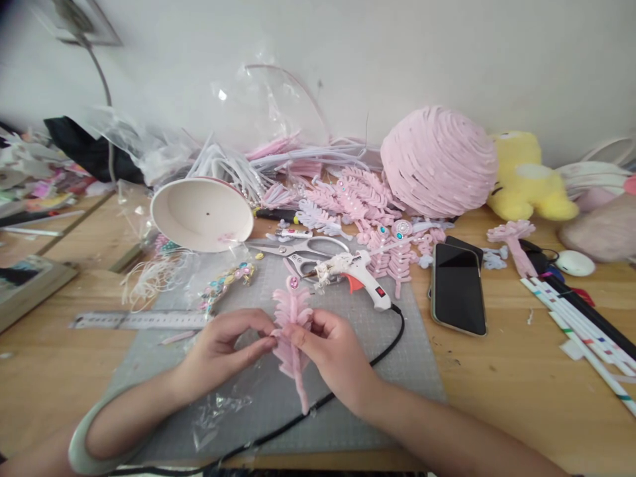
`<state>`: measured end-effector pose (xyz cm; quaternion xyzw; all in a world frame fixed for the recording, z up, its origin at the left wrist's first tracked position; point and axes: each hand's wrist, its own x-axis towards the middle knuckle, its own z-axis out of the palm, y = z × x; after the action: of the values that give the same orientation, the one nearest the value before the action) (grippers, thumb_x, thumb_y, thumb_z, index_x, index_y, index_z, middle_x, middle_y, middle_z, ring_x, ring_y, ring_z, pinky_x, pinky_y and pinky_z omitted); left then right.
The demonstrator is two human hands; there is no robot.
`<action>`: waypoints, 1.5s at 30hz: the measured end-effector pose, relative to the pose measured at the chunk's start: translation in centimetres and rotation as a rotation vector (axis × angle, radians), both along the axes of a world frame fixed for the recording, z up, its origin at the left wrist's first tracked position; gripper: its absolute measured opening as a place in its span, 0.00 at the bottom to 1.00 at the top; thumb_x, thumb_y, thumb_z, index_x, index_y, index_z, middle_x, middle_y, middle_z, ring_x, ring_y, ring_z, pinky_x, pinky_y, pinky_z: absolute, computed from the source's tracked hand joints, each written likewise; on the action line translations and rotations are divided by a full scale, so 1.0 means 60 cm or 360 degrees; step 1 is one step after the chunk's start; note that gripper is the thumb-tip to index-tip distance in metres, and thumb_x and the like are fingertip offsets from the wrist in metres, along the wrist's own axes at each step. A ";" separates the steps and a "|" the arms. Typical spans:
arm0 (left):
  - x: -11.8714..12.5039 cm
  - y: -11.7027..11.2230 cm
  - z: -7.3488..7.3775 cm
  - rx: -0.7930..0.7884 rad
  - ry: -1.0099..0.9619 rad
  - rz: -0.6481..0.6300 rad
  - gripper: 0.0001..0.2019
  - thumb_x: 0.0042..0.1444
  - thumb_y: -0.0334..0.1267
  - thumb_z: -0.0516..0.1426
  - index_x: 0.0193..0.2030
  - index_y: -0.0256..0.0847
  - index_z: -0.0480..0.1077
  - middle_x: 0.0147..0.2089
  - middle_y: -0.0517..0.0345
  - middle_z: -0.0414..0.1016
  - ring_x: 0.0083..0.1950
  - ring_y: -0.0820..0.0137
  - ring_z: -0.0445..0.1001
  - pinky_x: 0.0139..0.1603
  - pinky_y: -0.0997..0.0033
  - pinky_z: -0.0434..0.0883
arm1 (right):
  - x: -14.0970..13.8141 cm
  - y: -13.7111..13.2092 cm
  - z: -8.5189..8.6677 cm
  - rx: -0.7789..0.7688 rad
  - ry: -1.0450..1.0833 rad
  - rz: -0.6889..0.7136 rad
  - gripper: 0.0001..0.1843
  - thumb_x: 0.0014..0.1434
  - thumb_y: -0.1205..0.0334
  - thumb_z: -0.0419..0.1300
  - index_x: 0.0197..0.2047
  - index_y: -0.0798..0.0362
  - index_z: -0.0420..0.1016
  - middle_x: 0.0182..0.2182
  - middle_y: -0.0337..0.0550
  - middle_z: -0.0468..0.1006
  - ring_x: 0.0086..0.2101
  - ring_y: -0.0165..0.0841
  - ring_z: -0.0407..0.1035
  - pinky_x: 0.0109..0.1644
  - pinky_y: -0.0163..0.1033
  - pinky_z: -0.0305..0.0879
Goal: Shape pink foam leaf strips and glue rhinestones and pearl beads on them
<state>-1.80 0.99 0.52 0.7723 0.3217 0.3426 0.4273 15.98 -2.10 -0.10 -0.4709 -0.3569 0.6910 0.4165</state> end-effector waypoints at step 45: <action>-0.007 -0.019 -0.004 0.1354 0.0687 0.0280 0.02 0.60 0.31 0.53 0.36 0.38 0.66 0.30 0.59 0.74 0.29 0.72 0.70 0.35 0.67 0.56 | -0.002 -0.003 0.003 0.0089 -0.0015 0.0102 0.16 0.45 0.55 0.68 0.34 0.52 0.70 0.28 0.36 0.75 0.31 0.29 0.69 0.36 0.34 0.68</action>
<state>-2.20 -0.15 0.28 0.9018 0.2986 0.3106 -0.0333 15.87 -2.30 0.08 -0.4507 -0.3928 0.6915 0.4054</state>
